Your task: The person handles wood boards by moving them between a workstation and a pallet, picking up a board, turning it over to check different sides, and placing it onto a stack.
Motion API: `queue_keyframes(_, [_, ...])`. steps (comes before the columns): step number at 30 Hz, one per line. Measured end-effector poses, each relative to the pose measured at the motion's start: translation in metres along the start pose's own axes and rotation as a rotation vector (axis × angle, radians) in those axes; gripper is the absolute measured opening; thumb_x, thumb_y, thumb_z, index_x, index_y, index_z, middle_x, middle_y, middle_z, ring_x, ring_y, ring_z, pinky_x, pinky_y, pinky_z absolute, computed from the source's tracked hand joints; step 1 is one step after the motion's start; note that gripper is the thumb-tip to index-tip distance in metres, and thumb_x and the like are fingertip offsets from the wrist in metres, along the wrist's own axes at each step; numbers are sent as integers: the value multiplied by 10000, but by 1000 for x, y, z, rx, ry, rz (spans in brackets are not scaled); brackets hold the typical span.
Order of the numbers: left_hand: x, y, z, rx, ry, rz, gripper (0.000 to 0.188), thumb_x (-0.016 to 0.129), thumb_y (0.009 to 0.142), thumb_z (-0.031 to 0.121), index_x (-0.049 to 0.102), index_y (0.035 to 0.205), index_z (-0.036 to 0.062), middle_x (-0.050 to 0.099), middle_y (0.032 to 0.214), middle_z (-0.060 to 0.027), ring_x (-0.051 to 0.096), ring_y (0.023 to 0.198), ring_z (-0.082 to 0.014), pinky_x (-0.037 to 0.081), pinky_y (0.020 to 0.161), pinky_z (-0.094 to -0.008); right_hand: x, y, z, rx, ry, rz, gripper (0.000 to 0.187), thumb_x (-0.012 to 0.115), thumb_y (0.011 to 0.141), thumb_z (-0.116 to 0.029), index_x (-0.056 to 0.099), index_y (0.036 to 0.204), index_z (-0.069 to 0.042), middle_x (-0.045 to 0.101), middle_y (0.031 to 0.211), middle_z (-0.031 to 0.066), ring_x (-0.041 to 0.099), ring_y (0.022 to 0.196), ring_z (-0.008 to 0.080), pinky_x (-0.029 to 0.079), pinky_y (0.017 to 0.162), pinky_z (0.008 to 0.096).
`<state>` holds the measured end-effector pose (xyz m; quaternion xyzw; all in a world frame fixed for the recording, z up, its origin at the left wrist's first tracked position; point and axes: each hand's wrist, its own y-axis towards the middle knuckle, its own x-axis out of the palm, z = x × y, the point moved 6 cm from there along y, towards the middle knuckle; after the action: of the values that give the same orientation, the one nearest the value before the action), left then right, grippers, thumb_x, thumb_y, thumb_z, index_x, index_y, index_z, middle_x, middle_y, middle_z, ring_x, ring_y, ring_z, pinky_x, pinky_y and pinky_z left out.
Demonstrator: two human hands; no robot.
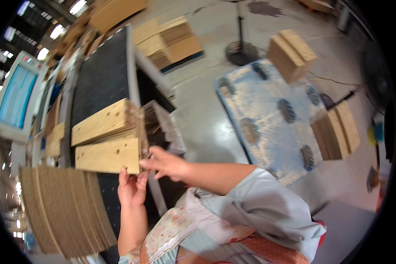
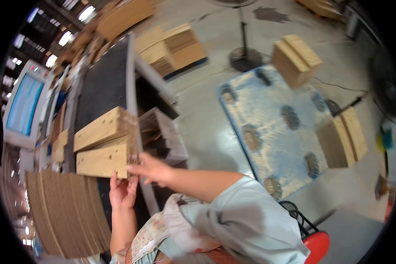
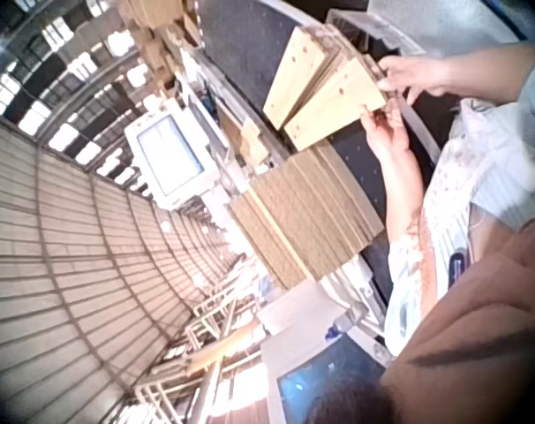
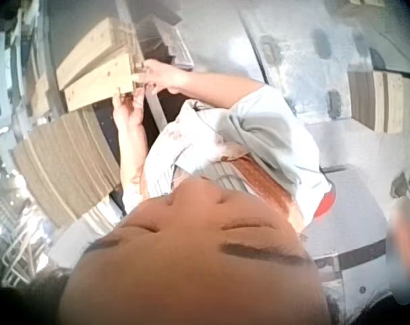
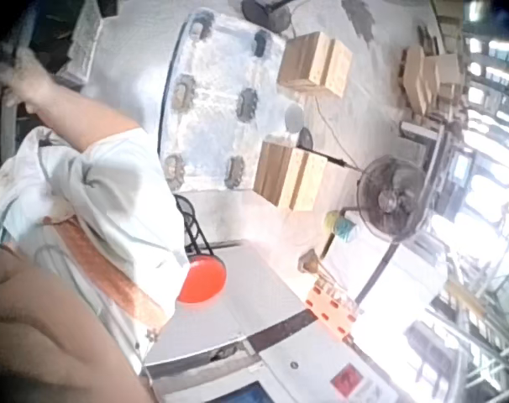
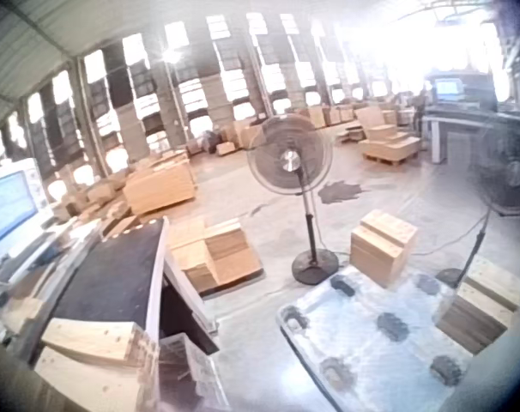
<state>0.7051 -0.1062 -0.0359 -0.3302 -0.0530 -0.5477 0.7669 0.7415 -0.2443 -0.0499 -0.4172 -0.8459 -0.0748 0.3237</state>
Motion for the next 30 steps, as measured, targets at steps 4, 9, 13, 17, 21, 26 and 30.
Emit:
queue_keyframes(4, [18,-16,-23,-58,67,-111,373,545,824,366,511,1055,74,552,1025,-94,547,937,-218,453,846,-378,14,-13,3,-85,228,-8,531,610,788,-288,348,1193,-67,509,1059,86,515,903,174,431,757,348])
queue_keyframes(9, [-13,4,-3,-81,11,-158,383,608,768,388,516,943,60,587,856,-50,570,828,-174,464,708,-330,9,-63,-25,-62,51,278,513,611,754,-252,389,1148,-9,501,1082,95,486,985,176,427,790,349])
queue_keyframes(13, [-54,28,41,-23,-425,-15,434,675,715,270,493,999,-2,579,1016,-127,552,892,-248,467,754,-368,-4,-75,3,-93,106,318,528,617,722,-245,388,1142,-23,499,1041,97,473,959,188,439,719,336])
queue_keyframes(17, [-72,29,53,80,-490,113,469,654,731,216,448,1071,-32,548,1075,-167,534,1001,-283,460,835,-412,-20,-126,-2,-154,107,353,545,613,725,-254,377,1158,-21,490,1061,91,482,949,171,455,698,308])
queue_keyframes(21, [-63,12,51,208,-337,37,429,574,800,180,455,1160,-20,516,1168,-162,513,1057,-280,451,862,-420,-60,-183,0,-193,184,300,569,604,728,-217,360,1207,-31,501,1069,78,507,954,166,477,706,291])
queue_keyframes(26, [-6,-31,45,176,-73,-228,436,510,824,185,427,1206,-7,508,1186,-144,515,1053,-280,451,869,-412,-106,-239,-7,-279,232,324,520,569,741,-162,385,1211,-40,517,1088,83,532,939,171,485,704,302])
queue_keyframes(30, [48,-27,16,-38,343,-604,437,486,811,178,427,1198,-16,524,1160,-138,519,1046,-281,446,864,-413,-159,-290,-10,-368,202,382,497,536,737,-115,393,1206,-36,520,1088,97,540,948,203,492,726,336])
